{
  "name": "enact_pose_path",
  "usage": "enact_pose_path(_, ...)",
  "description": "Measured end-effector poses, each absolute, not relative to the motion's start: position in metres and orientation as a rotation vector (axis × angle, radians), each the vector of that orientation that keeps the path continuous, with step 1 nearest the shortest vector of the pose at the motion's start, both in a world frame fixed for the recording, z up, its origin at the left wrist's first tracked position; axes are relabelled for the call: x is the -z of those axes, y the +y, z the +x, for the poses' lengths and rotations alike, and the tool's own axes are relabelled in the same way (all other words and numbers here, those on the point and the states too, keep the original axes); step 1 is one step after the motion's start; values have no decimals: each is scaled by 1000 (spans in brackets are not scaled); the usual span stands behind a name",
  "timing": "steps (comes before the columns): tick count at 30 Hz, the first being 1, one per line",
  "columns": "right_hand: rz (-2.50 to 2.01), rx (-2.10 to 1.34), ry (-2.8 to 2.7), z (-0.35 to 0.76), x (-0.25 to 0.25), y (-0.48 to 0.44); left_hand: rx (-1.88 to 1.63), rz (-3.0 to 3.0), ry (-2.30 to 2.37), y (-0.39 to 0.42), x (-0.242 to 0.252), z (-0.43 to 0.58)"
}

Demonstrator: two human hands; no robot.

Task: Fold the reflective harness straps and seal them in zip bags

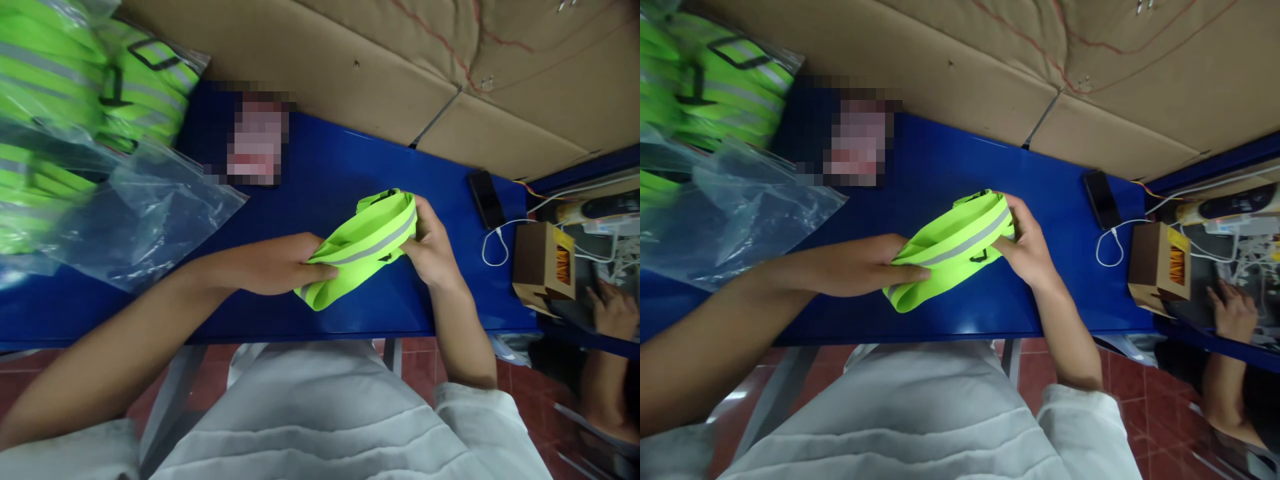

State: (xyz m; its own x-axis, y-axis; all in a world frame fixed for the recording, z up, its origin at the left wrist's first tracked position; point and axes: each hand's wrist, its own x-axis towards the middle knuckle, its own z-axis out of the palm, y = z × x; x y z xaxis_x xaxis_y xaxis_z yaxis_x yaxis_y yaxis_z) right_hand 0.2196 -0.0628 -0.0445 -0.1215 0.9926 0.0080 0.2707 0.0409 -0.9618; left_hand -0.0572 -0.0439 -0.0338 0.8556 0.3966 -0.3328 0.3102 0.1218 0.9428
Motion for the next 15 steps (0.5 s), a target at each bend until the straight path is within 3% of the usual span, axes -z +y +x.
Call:
enact_pose_path(6, -1282, -949, -1694, 215, 41, -69, 48, 1648, 763, -35, 30, -70)
enact_pose_path(15, -1406, -697, -1849, 202, 39, -81, -593, 1705, 977, -56, 20, -53)
